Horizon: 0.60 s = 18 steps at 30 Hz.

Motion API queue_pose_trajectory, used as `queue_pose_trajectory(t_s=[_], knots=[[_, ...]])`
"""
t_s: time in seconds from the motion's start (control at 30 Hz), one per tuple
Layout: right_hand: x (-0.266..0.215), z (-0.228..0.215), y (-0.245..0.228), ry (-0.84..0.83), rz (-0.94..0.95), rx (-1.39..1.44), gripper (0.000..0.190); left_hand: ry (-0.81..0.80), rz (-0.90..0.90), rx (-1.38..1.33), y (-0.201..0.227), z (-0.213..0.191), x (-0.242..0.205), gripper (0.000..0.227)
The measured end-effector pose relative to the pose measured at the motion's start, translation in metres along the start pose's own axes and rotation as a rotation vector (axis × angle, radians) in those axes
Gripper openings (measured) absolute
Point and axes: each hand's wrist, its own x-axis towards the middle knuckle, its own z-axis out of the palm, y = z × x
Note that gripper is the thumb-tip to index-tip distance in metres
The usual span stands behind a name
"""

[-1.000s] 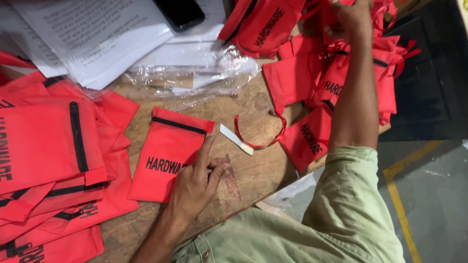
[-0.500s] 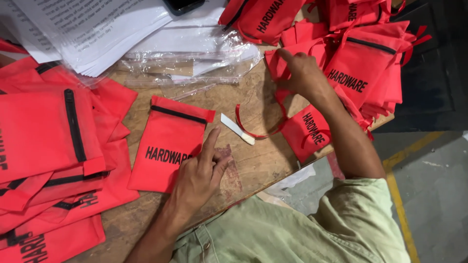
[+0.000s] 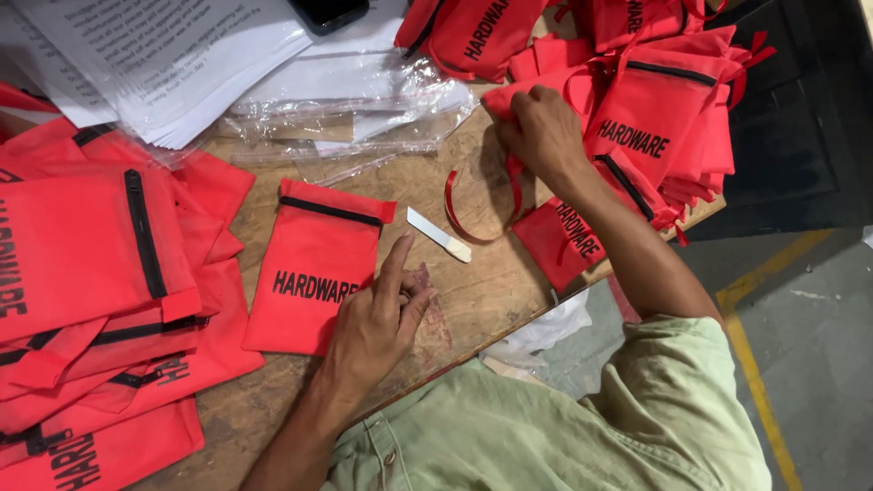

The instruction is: The person folds and flattens red drawstring pouches one at a time on a wooden worktable and stacks them into a pile. They open a pouch zipper pocket, insert a folded pouch, and handle small black zipper pulls before reaching for more pouches.

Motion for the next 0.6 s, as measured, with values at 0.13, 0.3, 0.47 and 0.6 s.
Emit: queue_pose_trajectory(t_s=[0.13, 0.3, 0.47, 0.6], knots=[[0.005, -0.03, 0.011, 0.385, -0.115, -0.037, 0.018, 0.04, -0.016, -0.066, 0.0, -0.004, 0.001, 0.077], [-0.055, -0.156, -0.06, 0.269, -0.163, 0.332, 0.006, 0.33, 0.187, 0.005, 0.029, -0.02, 0.015, 0.075], [-0.059, -0.173, -0.13, -0.164, -0.131, 0.919, 0.036, 0.243, -0.016, -0.479, 0.012, -0.017, 0.0, 0.03], [-0.05, -0.147, -0.137, -0.263, -0.338, 0.949, 0.022, 0.236, -0.007, -0.577, 0.006, -0.017, -0.011, 0.026]])
